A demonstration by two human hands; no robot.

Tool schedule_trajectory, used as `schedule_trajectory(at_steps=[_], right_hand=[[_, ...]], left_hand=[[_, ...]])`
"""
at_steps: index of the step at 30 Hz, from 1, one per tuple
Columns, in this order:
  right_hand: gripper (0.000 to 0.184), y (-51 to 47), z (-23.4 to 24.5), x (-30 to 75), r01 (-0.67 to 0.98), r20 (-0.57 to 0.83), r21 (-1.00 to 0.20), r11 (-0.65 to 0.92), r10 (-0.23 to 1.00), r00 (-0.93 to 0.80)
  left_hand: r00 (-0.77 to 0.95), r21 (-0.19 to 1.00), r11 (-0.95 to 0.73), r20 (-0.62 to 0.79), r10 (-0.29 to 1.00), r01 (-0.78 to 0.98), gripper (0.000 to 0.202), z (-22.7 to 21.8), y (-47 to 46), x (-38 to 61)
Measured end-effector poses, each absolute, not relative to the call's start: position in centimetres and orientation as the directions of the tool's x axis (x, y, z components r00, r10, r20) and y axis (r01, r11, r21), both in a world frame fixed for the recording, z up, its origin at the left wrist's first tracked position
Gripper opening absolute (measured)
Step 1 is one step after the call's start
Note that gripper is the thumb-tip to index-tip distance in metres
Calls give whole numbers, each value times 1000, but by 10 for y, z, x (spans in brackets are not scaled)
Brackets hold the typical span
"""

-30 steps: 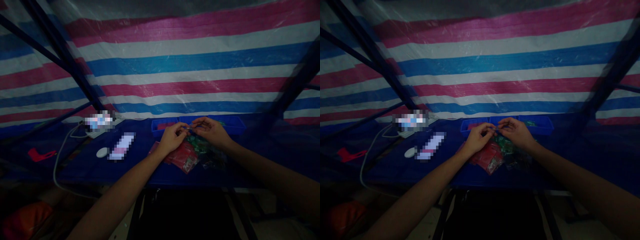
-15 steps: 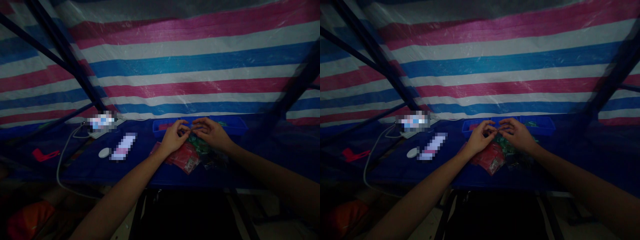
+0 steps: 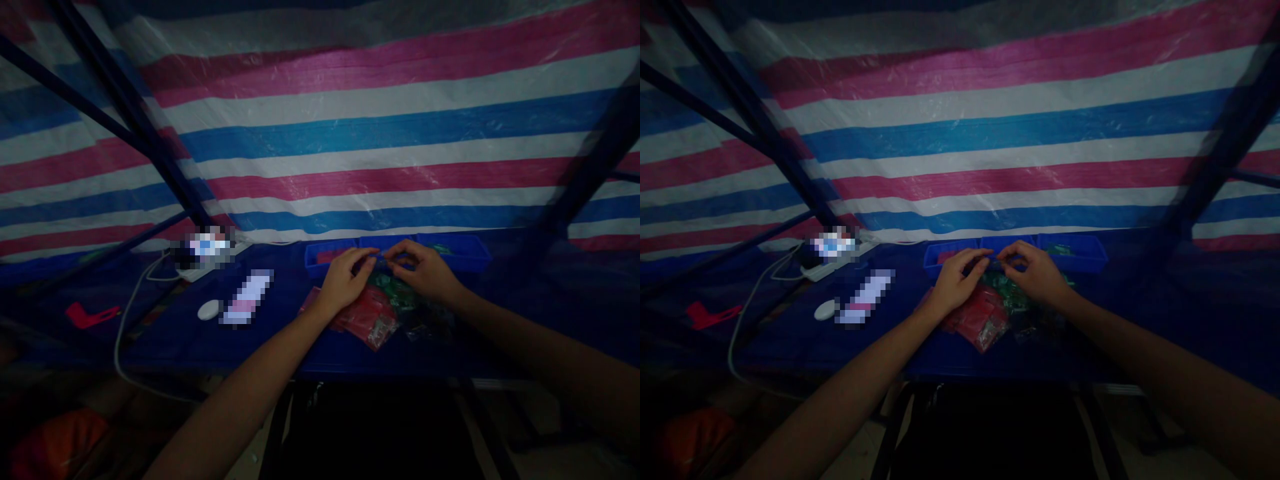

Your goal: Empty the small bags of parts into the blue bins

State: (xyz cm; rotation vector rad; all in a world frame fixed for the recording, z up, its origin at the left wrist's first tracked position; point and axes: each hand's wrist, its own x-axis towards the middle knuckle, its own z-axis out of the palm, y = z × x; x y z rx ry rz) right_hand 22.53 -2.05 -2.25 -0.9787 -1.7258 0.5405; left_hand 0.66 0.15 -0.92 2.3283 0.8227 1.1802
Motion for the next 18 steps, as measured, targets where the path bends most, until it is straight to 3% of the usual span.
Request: schedule_trajectory(at_steps=[4,8,12,18], right_hand=[[6,-21,-21,226,391,626,-668,633,762,-164],[4,-25,-18,224,328,618,-685,651,757,-212],[16,-30,-14,221,257,604,-713,652,758,-246],[29,-26,-17,219,227,596,-770,596,799,-75]], left_hand=[[477,724,-650,498,724,231,39,-12,3,7],[458,817,-571,481,747,74,40,-21,12,9],[441,852,-522,456,773,36,25,-29,23,10],[386,858,-507,441,810,84,21,-28,21,11]])
